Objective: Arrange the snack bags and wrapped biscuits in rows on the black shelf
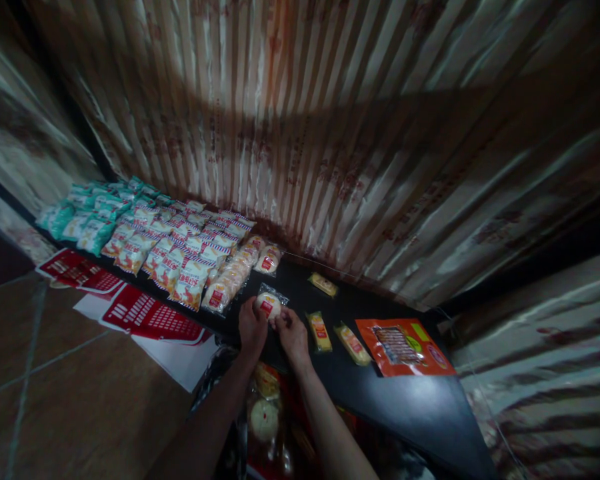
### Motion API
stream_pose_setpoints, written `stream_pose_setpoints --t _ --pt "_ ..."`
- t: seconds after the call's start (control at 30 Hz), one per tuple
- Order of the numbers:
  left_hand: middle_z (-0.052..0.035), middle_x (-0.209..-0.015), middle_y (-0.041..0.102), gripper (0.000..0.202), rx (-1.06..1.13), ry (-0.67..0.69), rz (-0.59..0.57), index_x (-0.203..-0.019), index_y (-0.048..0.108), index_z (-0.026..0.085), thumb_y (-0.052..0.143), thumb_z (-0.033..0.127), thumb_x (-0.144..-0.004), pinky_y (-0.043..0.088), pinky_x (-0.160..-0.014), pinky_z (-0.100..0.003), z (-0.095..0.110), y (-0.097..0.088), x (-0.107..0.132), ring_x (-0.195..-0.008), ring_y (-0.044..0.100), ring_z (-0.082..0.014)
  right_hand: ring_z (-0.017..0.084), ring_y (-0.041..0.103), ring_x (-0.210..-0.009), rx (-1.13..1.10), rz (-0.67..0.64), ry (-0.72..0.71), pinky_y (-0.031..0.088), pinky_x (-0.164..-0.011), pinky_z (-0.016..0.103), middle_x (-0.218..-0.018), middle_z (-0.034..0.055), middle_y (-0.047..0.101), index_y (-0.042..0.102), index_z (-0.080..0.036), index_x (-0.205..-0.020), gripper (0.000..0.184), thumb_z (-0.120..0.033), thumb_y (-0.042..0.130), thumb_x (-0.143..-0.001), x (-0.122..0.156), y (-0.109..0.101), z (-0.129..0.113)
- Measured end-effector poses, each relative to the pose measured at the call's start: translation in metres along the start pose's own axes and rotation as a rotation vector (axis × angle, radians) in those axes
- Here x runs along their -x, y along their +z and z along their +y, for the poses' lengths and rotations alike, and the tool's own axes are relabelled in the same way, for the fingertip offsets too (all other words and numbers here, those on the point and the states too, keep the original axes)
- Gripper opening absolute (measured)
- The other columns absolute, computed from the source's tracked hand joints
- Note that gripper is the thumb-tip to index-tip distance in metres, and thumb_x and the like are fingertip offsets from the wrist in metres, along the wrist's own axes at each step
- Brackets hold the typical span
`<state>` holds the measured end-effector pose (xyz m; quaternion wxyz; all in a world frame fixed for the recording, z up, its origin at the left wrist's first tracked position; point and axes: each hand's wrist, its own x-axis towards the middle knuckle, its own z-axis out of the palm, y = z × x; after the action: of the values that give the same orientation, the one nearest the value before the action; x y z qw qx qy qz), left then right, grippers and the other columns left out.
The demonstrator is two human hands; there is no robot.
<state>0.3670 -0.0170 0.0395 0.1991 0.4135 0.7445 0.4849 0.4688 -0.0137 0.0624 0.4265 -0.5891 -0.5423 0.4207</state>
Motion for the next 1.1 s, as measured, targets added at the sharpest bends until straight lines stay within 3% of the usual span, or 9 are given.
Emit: stream_pose_setpoints --t 0.17,0.37,0.63,0.77,1.1 --pt "-0.0134 -0.11 0.062 0.034 0.027 0.048 0.043 -0.11 0.056 0.012 0.046 0.018 -0.078 0.044 -0.095 -0.038 -0.001 0.008 -0.01 -0.108 0.057 -0.023 0.019 0.067 -0.067 -0.009 -0.009 -0.009 0.052 -0.065 0.03 -0.077 0.0033 0.071 0.064 -0.019 -0.096 0.028 -0.032 0.051 -0.074 -0.009 0.005 -0.002" --pt "-0.014 -0.112 0.061 0.034 0.028 0.03 0.082 -0.11 0.054 0.013 0.044 0.018 -0.078 0.042 -0.097 -0.04 0.003 0.021 -0.023 -0.109 0.056 -0.0239 0.018 0.068 -0.082 -0.072 0.028 0.011 0.052 -0.079 0.03 -0.093 0.0042 0.072 0.06 -0.02 -0.105 0.034 -0.026 0.053 -0.072 -0.02 0.016 0.0" --pt "-0.0119 -0.105 0.061 0.029 0.041 0.027 0.103 -0.104 0.055 0.014 0.043 0.02 -0.078 0.042 -0.095 -0.039 0.01 0.034 -0.045 -0.103 0.057 -0.0237 0.018 0.068 -0.085 -0.086 0.041 0.004 0.052 -0.081 0.032 -0.096 0.0049 0.071 0.058 -0.019 -0.109 0.038 -0.028 0.054 -0.073 -0.039 0.023 -0.001" --pt "-0.0121 -0.106 0.061 0.029 0.054 0.078 0.107 -0.106 0.055 0.014 0.041 0.022 -0.081 0.042 -0.095 -0.04 0.008 0.039 -0.052 -0.103 0.056 -0.0236 0.017 0.068 -0.084 -0.141 0.047 0.013 0.053 -0.081 0.031 -0.098 0.0062 0.07 0.051 -0.018 -0.12 0.049 -0.029 0.055 -0.072 -0.053 0.027 -0.001" --pt "-0.0138 -0.125 0.056 0.036 0.025 0.137 0.094 -0.115 0.057 0.014 0.037 0.027 -0.088 0.034 -0.107 -0.041 0.001 0.054 -0.066 -0.12 0.049 -0.0235 0.016 0.069 -0.082 -0.125 0.035 0.004 0.053 -0.082 0.031 -0.102 0.0062 0.069 0.049 -0.018 -0.126 0.053 -0.028 0.053 -0.075 -0.082 0.039 0.006"
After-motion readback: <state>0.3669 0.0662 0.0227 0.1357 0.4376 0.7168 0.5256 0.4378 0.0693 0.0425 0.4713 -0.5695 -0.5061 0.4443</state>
